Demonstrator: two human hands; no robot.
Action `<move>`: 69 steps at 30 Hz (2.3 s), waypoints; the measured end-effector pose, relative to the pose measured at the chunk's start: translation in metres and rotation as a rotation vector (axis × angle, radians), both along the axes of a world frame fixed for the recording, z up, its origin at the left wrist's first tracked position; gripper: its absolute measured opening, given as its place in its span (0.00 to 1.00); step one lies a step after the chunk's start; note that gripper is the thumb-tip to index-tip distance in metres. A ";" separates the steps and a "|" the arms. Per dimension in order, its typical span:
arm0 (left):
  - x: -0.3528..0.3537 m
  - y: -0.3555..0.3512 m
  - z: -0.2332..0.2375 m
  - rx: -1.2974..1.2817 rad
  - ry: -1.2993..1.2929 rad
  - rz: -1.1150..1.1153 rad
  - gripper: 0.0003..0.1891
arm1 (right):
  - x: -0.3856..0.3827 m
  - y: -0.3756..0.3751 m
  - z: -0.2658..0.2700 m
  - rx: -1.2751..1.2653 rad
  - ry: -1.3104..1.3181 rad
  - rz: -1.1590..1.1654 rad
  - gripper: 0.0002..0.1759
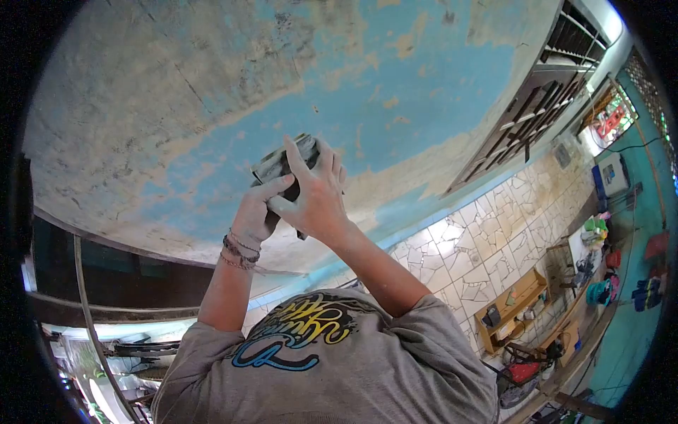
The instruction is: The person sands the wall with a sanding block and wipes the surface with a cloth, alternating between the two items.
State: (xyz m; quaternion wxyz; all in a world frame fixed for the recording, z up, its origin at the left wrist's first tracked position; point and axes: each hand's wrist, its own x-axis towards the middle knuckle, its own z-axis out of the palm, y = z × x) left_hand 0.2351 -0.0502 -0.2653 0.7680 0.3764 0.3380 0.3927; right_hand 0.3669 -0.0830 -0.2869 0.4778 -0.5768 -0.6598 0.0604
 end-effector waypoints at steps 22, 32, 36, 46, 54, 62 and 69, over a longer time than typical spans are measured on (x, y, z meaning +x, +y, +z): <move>-0.023 0.016 -0.007 0.349 0.518 -0.340 0.29 | 0.121 -0.027 -0.102 -0.546 1.435 0.068 0.26; 0.017 0.026 -0.028 0.846 0.851 -0.406 0.28 | 0.125 -0.044 -0.067 0.042 0.074 -0.349 0.17; 0.024 0.044 -0.058 1.097 1.142 -0.350 0.24 | 0.146 -0.020 -0.141 -0.270 0.018 -0.364 0.17; 0.037 0.037 -0.081 0.831 0.931 -0.293 0.30 | 0.191 -0.071 -0.071 0.066 0.332 -0.700 0.15; 0.065 0.042 -0.094 0.764 0.722 -0.097 0.28 | 0.154 -0.071 -0.217 -0.456 0.699 -0.463 0.13; 0.109 0.023 -0.136 0.494 0.338 0.004 0.38 | 0.088 -0.022 -0.161 -0.137 1.104 -0.172 0.20; 0.098 0.023 -0.121 0.518 0.596 -0.150 0.43 | 0.137 -0.025 -0.179 -0.213 0.496 -0.425 0.23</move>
